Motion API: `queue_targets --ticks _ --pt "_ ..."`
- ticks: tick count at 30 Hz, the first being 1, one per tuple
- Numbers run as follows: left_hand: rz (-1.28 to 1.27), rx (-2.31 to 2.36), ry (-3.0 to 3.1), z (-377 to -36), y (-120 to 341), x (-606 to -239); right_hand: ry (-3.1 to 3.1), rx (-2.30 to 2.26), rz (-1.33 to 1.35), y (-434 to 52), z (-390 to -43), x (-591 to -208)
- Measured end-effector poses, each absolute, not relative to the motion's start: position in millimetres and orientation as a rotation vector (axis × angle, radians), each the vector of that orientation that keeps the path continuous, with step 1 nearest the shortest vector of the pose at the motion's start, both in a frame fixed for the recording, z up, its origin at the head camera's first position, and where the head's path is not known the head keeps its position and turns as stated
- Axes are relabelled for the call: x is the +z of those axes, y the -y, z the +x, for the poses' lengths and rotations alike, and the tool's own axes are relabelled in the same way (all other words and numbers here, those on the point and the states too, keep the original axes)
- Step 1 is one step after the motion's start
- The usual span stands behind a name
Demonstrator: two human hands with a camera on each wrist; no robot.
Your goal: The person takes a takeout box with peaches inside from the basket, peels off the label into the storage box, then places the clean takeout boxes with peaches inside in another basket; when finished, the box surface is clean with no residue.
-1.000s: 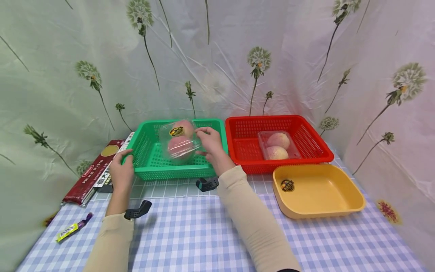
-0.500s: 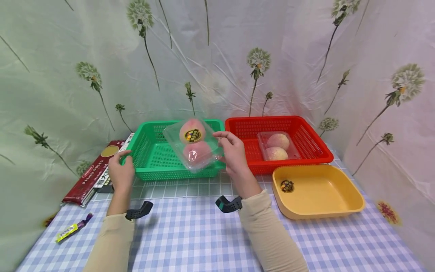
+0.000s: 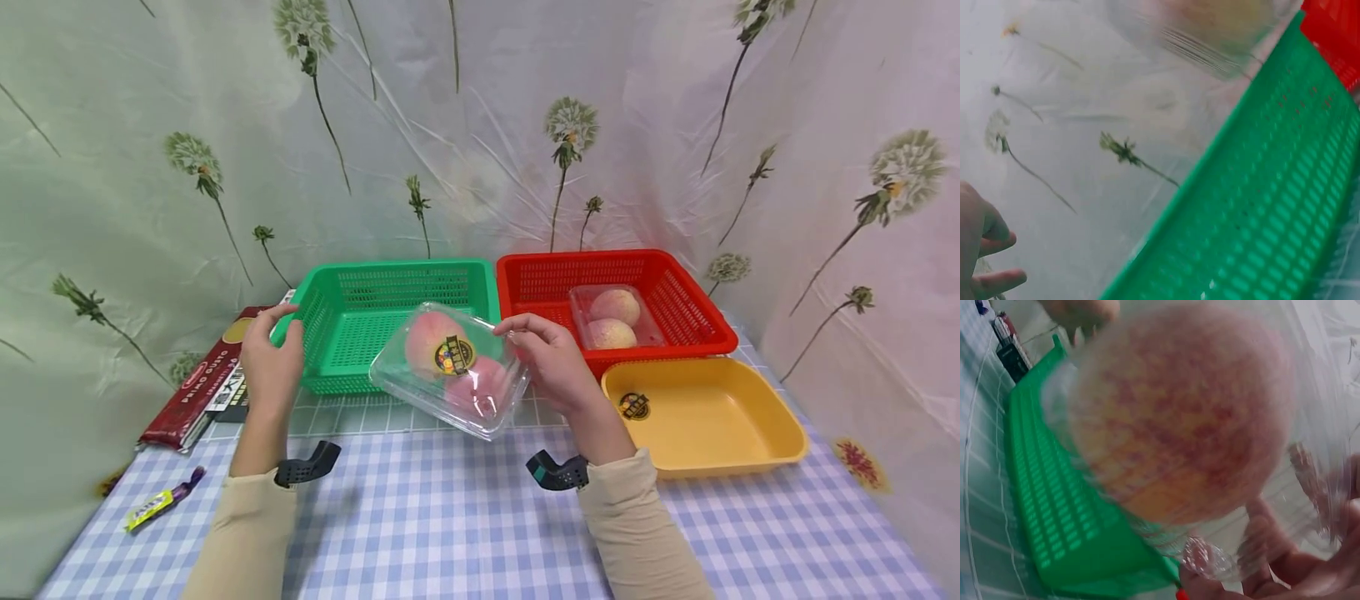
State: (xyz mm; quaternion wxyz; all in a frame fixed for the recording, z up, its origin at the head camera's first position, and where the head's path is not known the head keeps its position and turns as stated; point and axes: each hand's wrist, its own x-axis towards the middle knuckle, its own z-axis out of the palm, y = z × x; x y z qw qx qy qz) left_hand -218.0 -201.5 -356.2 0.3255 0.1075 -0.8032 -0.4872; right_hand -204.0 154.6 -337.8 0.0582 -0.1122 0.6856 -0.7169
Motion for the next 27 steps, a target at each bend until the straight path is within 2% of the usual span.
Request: queue_targets --ticks 9,19,27 --pt "0.057 -1.47 2.225 -202 186 -337 -2.021 -2.045 -0.636 -174 -206 -348" --pt "-0.756 -1.936 2.469 -195 178 -333 -1.925 -1.912 -0.878 -179 -211 -367" --pt "-1.071 -1.864 2.65 -194 166 -339 -1.977 -1.767 -0.907 -176 -215 -376"
